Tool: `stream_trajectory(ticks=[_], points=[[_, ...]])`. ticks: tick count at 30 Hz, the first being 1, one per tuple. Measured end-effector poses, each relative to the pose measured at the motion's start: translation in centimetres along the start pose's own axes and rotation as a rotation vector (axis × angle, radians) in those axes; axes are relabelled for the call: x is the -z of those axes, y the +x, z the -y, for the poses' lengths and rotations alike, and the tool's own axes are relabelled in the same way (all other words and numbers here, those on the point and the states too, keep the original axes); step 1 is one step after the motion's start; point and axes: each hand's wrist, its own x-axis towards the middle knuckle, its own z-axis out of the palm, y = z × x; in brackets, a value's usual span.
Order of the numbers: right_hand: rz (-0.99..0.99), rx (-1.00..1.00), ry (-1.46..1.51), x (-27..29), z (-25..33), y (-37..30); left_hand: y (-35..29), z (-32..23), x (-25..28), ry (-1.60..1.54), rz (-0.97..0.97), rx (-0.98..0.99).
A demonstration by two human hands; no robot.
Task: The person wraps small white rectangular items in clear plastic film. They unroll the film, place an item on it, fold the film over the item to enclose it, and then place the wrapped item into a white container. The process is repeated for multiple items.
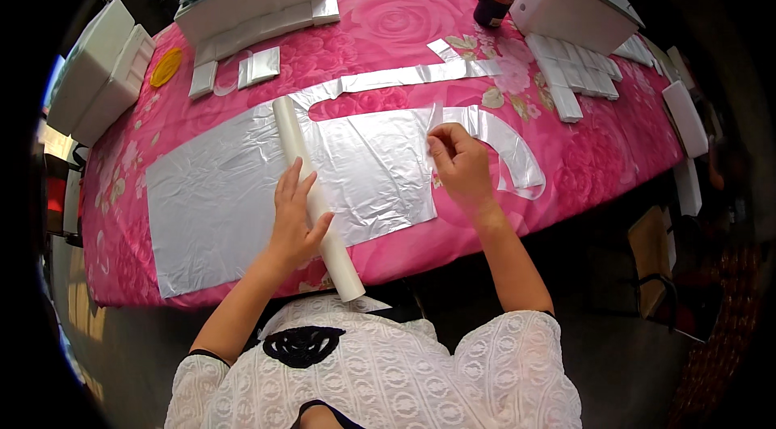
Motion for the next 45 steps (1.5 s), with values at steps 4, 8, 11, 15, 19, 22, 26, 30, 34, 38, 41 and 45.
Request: stream_trajectory(ticks=[4, 8, 11, 15, 19, 22, 26, 30, 34, 38, 41, 45], points=[[0.482, 0.148, 0.077, -7.2, 6.2, -4.1, 0.3, -2.1, 1.1, -1.36, 0.048, 0.7], [0.711, 0.423, 0.145, -9.9, 8.3, -7.2, -0.5, 0.9, 4.4, -1.253, 0.315, 0.855], [0.621, 0.383, -0.024, -9.3, 8.9, -8.7, -3.1, 5.4, 8.6, -1.157, 0.279, 1.033], [0.5, 0.155, -0.504, -7.9, 8.1, -10.3, -8.2, 11.8, 14.1, -0.988, 0.096, 1.144], [0.797, -0.199, -0.594, -8.3, 7.6, -11.4, -10.6, 15.6, 16.7, -0.877, 0.088, 1.212], [0.791, -0.255, -0.4, -9.3, 5.7, -13.2, -12.5, 19.4, 18.6, -0.672, 0.096, 1.211], [0.776, -0.366, -0.342, -9.5, 6.1, -13.2, -11.4, 17.4, 19.6, 0.456, 0.137, 0.829], [0.762, -0.397, -0.352, -9.3, 6.2, -13.2, -7.2, 11.5, 16.0, 0.369, -0.087, 0.247], [0.763, -0.414, -0.333, -9.2, 6.1, -13.2, -4.0, 4.3, 7.9, -0.026, 0.013, 0.104], [0.75, -0.428, -0.305, -9.0, 5.7, -13.5, -3.3, 2.5, 1.0, -0.068, 0.085, 0.055], [0.785, -0.409, -0.339, -8.8, 5.5, -13.2, -3.3, 2.9, -0.3, 0.042, 0.203, 0.064], [0.947, -0.42, -0.274, -8.7, 5.5, -10.5, -3.3, 3.0, -0.4, 0.234, 0.278, 0.057]])
